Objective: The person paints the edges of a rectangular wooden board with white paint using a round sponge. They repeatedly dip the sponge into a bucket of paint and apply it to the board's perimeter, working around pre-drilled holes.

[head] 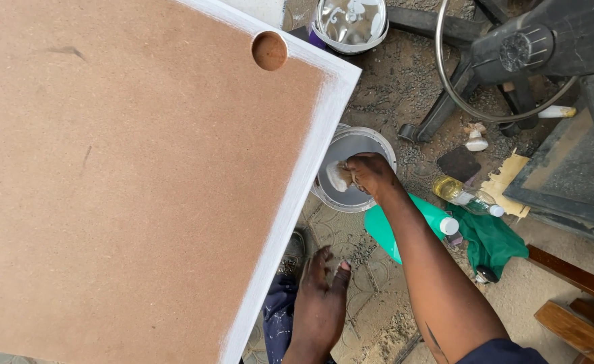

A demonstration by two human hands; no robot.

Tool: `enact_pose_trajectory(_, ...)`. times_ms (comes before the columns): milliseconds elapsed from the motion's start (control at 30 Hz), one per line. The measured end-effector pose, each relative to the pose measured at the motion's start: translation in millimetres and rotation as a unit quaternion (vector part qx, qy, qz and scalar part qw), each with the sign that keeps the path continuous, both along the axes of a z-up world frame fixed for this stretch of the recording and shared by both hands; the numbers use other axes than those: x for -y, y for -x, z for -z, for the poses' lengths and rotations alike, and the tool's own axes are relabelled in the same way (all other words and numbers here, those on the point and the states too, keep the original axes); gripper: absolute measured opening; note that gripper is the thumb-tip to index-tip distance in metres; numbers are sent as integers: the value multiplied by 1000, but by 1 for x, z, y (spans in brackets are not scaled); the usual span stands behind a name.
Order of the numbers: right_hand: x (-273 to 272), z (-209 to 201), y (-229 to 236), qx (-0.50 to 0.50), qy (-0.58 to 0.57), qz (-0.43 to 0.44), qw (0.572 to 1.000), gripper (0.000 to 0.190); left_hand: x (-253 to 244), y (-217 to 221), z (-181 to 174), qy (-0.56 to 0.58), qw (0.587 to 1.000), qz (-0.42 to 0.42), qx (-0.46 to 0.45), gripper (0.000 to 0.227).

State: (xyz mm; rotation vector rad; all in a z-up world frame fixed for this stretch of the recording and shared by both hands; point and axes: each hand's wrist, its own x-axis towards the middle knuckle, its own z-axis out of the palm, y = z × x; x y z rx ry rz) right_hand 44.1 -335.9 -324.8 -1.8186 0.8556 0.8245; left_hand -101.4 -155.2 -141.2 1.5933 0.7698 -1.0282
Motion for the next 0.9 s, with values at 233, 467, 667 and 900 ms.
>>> enact_pose_trajectory(233, 3, 56, 22, 18, -100, 0, 995, 8, 8, -6, 19, 8, 997, -74, -15, 65)
enact_pose_trajectory(467, -13, -28, -11, -123, 21, -181, 976, 19, 6, 10, 13, -1, 998, -67, -11, 62)
enact_pose_trajectory(667, -9, -24, -8, -50, -14, -79, 996, 18, 9, 31, 17, 5, 999, -35, 4, 63)
enact_pose_trajectory(900, -25, -35, 4, 16, -66, -166, 984, 26, 4, 26, -17, 17, 999, -10, 26, 54)
